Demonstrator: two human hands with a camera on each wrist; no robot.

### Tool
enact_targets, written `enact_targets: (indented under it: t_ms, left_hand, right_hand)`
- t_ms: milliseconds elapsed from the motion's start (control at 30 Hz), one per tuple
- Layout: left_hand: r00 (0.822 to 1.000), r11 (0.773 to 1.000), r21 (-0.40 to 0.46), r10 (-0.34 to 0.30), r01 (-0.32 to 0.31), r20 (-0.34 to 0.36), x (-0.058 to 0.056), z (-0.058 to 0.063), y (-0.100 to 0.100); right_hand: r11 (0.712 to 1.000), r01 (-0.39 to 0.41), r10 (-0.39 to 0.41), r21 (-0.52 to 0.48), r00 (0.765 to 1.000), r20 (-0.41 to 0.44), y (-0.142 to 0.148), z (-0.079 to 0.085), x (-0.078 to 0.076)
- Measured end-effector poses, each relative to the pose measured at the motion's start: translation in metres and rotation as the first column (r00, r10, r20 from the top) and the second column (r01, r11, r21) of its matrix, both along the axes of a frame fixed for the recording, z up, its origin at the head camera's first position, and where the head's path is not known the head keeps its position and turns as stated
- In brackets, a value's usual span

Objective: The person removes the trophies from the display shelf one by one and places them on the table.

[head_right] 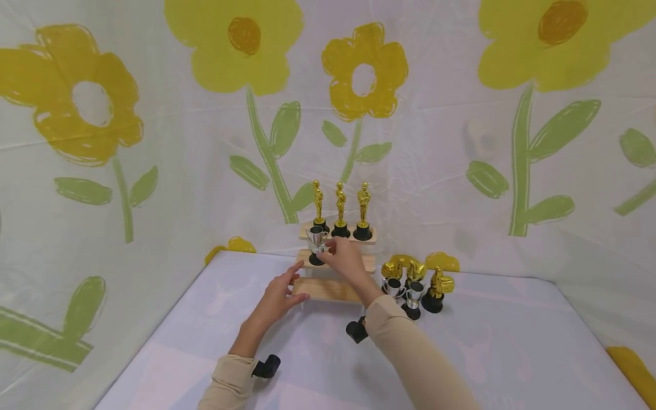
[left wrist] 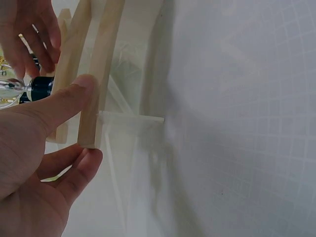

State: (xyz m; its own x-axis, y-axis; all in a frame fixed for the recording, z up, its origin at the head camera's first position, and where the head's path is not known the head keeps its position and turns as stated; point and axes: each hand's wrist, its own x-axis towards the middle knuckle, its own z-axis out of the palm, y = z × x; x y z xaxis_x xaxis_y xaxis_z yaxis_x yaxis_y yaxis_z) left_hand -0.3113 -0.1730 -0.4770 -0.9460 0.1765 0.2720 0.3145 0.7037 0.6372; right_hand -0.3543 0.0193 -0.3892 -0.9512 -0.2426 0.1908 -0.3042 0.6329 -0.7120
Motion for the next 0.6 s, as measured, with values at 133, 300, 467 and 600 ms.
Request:
enact_targets:
  t_ms: [133, 300, 467, 600]
  left_hand:
    - [1.000, 1.000, -0.004, -0.008, 0.008, -0.008, 0.001, 0.000, 0.001]
    - [1.000, 1.000, -0.019, -0.006, 0.005, -0.011, 0.001, -0.001, 0.001]
    - [1.000, 1.000, -0.024, -0.004, 0.004, -0.016, 0.001, -0.002, 0.001]
    - [1.000, 1.000, -0.025, -0.003, 0.002, -0.018, 0.001, 0.000, 0.000]
  right_hand:
    - [1.000, 0.018, -0.018, -0.012, 1.000, -0.014, -0.009, -0.003, -0.004]
    - [0.997, 0.066, -0.068, -0.037, 0.997, -0.044, -0.020, -0.010, -0.006]
    - [0.992, 0.122, -0.124, -0.035, 0.989, -0.076, -0.027, -0.013, -0.007]
    - [0.991, 0.120, -0.124, -0.061, 0.990, -0.067, -0.029, -0.014, -0.009]
